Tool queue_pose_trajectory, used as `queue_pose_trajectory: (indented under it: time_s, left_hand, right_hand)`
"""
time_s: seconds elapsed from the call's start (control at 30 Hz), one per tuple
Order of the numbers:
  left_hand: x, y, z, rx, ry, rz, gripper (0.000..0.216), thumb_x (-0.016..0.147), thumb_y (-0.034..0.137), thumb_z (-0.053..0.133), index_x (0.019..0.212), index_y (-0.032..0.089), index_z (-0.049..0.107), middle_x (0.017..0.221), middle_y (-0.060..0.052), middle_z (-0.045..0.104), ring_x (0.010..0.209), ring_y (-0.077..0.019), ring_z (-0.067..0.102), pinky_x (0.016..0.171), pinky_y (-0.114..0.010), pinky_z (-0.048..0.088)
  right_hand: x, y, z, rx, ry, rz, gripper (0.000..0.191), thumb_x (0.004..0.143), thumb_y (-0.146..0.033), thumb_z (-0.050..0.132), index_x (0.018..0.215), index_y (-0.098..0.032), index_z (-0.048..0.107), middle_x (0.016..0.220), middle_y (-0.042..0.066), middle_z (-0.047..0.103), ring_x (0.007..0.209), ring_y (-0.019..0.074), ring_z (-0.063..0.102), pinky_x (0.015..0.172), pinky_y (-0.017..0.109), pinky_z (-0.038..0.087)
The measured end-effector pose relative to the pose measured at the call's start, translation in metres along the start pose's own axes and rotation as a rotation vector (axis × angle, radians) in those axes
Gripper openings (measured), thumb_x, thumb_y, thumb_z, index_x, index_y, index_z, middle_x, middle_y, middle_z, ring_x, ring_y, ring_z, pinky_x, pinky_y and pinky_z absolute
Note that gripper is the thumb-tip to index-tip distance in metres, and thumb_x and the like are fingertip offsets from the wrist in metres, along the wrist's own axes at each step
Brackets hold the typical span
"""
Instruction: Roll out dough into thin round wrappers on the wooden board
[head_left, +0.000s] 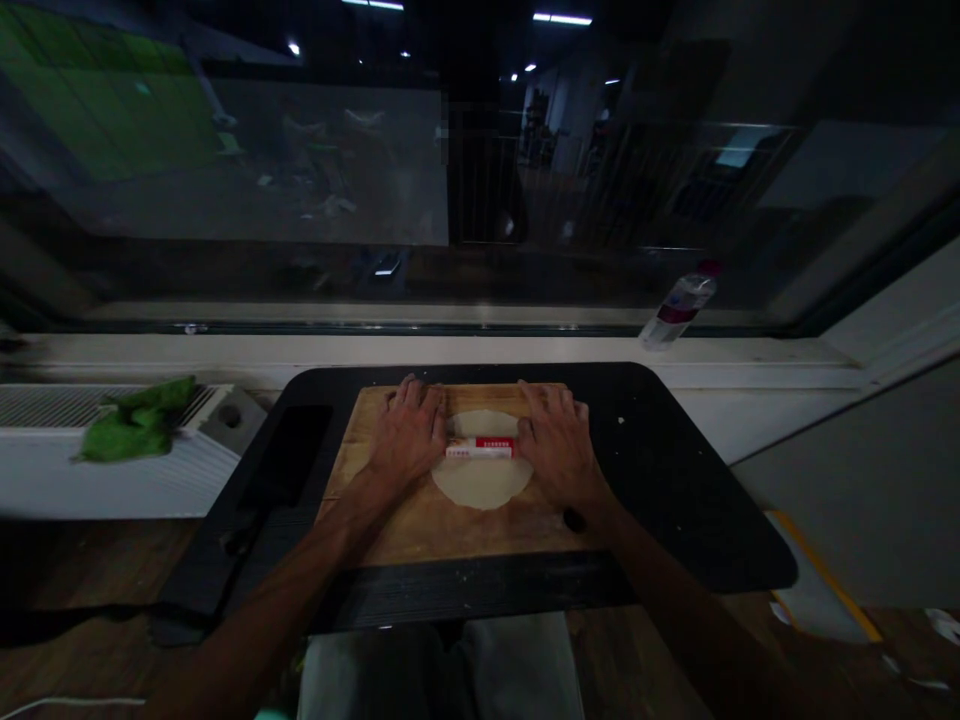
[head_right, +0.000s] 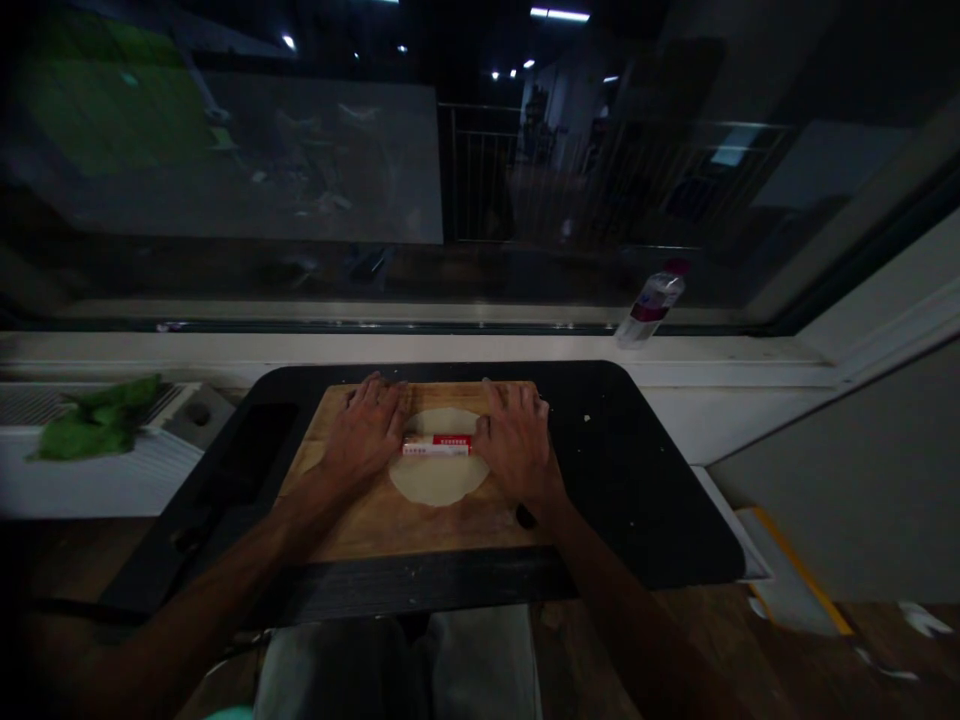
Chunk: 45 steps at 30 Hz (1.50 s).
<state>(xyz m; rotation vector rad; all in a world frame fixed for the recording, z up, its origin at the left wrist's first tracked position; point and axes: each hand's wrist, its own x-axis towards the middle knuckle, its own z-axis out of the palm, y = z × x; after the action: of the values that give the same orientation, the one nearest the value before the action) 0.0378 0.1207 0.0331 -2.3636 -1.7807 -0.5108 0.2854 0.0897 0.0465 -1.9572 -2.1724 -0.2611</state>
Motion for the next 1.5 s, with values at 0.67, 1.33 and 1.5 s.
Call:
queue_pose_trajectory:
  time_s: [0.67, 1.33, 1.5]
  left_hand:
    - [0.006, -0.007, 0.015, 0.023, -0.142, 0.046, 0.057, 0.115, 0.034, 0.036, 0.162, 0.015, 0.059, 0.176, -0.018, 0.051, 0.174, -0.0326, 0.033, 0.139, -0.054, 0.035]
    - [0.062, -0.006, 0.017, -0.009, -0.066, -0.064, 0.055, 0.113, 0.033, 0.033, 0.155, 0.012, 0.062, 0.173, -0.024, 0.053, 0.173, -0.0376, 0.033, 0.133, -0.064, 0.041]
    - [0.073, -0.009, 0.02, -0.016, -0.119, -0.044, 0.053, 0.114, 0.032, 0.034, 0.155, 0.014, 0.061, 0.172, -0.023, 0.054, 0.173, -0.037, 0.033, 0.132, -0.061, 0.042]
  right_hand:
    - [0.009, -0.005, 0.018, -0.04, -0.061, -0.057, 0.07, 0.113, -0.031, 0.041, 0.18, -0.013, 0.034, 0.175, 0.02, 0.052, 0.164, 0.037, 0.043, 0.135, 0.058, 0.03]
    - [0.062, -0.01, 0.01, 0.018, -0.034, 0.008, 0.058, 0.123, -0.04, 0.026, 0.177, -0.025, 0.041, 0.162, 0.016, 0.062, 0.142, 0.033, 0.059, 0.119, 0.05, 0.046]
    - [0.084, -0.011, 0.01, 0.059, -0.153, 0.048, 0.058, 0.123, -0.043, 0.026, 0.175, -0.024, 0.045, 0.16, 0.015, 0.064, 0.14, 0.0316, 0.06, 0.117, 0.048, 0.047]
